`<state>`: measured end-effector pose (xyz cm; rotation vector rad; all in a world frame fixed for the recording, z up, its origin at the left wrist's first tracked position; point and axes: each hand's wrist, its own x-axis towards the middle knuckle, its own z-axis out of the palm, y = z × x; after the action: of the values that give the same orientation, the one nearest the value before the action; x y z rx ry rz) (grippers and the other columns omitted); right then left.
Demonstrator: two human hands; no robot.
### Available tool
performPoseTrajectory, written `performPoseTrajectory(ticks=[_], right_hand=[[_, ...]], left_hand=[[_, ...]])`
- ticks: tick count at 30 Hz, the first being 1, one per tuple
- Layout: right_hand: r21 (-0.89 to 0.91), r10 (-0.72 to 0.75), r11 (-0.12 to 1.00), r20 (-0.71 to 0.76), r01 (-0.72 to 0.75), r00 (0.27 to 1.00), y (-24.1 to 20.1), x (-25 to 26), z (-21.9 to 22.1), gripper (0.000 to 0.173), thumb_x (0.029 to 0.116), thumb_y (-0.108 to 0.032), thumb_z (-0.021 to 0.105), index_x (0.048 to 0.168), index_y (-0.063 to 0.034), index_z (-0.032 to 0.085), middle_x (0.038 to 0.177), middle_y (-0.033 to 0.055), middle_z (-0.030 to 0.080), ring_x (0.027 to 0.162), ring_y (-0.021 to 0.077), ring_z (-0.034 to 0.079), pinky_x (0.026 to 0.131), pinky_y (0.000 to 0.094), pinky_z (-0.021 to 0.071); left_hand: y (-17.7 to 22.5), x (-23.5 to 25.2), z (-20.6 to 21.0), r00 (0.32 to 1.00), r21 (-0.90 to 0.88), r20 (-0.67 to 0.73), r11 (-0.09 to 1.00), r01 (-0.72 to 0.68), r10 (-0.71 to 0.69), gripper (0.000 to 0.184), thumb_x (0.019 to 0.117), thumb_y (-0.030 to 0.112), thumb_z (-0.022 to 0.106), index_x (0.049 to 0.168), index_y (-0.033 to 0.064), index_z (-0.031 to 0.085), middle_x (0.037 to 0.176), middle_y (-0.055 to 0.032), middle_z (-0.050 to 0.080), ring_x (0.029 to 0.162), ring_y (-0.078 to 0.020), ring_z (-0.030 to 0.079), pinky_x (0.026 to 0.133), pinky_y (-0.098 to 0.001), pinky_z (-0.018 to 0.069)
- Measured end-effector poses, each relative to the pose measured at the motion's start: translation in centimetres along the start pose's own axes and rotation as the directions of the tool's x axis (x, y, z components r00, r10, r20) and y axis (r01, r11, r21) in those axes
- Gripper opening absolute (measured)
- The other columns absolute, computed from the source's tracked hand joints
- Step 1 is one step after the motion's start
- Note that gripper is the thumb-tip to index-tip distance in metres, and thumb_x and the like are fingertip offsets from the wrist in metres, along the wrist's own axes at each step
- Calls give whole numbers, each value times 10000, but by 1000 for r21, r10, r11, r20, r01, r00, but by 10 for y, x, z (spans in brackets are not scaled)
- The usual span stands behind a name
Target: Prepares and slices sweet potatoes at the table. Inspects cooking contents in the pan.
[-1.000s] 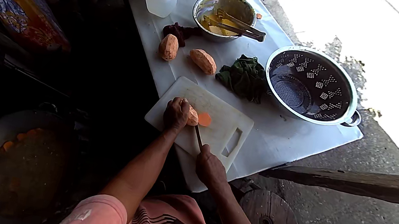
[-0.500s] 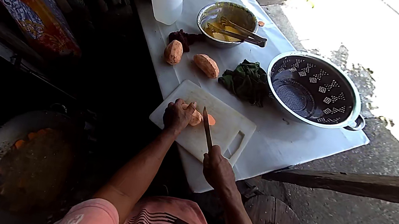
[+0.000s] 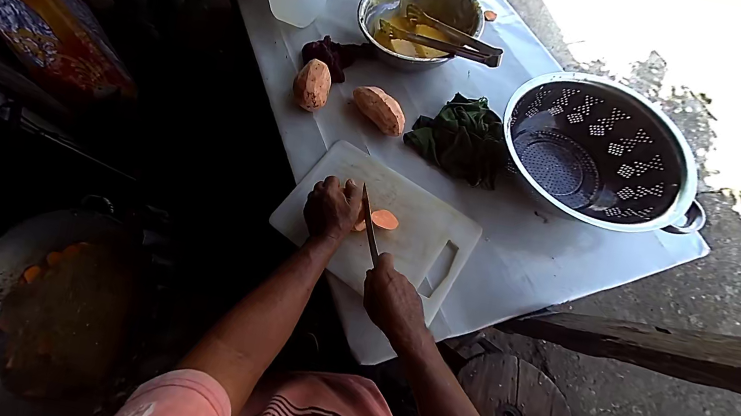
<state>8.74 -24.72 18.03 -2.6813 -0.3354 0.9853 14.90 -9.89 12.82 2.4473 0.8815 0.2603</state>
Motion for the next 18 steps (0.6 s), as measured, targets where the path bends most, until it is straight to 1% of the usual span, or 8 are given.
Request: performPoseTrajectory(ticks=[4,8,10,12,14,16,17,18], right_hand=[[61,-54,997,-16,55,998,-14,58,-2,303,1060,-249,469,1291,-52,474,1058,199,675,1005,388,696,797,574,555],[29,-44,999,-12,44,999,-10,38,9,282,1052,-225,451,1288,-70,462,1055,192,681,1013,383,699,793,558,557],[3,-9,1000,33,9,999,6,6,19,308,1063,-243,401,1320,-84,459,1089,187,685,1042,370,701,820,544,559],[13,-10,1000,72,9,997,27,-15,23,297,1069,-264,395,1298,-87,461,1062,174,680,1021,357,701,811,537,559],[66,-53,997,87,47,995,41,-17,21,280,1072,-271,413,1264,-78,477,1028,168,667,992,351,692,808,536,549],[107,-70,992,75,62,995,44,-14,18,275,1077,-275,420,1251,-72,483,1017,166,662,979,345,688,810,535,543],[121,-60,991,63,52,996,42,-14,18,280,1078,-277,416,1257,-73,484,1019,166,661,980,341,687,813,532,543],[130,-53,990,47,46,998,41,-14,18,284,1080,-280,412,1260,-73,485,1016,165,660,975,340,686,810,530,542]], left_hand=[[0,3,0,1000,-28,-11,999,28,-28,473,1039,405,420,991,9,676,1032,-194,697,1008,-353,690,832,-546,544],[-2,9,-2,995,-91,-26,992,90,-93,468,1053,386,424,983,-2,677,1025,-196,700,1010,-356,688,845,-563,538],[-6,16,-10,992,-74,49,990,116,-113,508,1077,426,390,1025,7,672,1030,-197,702,1018,-357,692,849,-569,541],[-15,16,-26,970,2,212,992,122,-120,645,1082,551,302,1098,11,655,1086,-214,695,1078,-369,682,883,-591,533],[-30,14,-42,941,-23,319,991,129,-114,733,1063,623,314,1064,-22,661,1061,-243,685,1045,-387,679,883,-603,525],[-45,10,-43,953,-234,299,965,121,-47,565,1079,484,446,962,-34,642,884,-220,647,783,-339,653,712,-531,538],[-48,7,-39,964,-346,266,933,101,-6,444,1076,363,489,981,-35,661,883,-209,649,772,-320,637,707,-517,529],[-46,4,-35,973,-403,228,913,69,27,364,1062,264,484,1020,-39,682,932,-214,668,846,-323,646,772,-530,520]])
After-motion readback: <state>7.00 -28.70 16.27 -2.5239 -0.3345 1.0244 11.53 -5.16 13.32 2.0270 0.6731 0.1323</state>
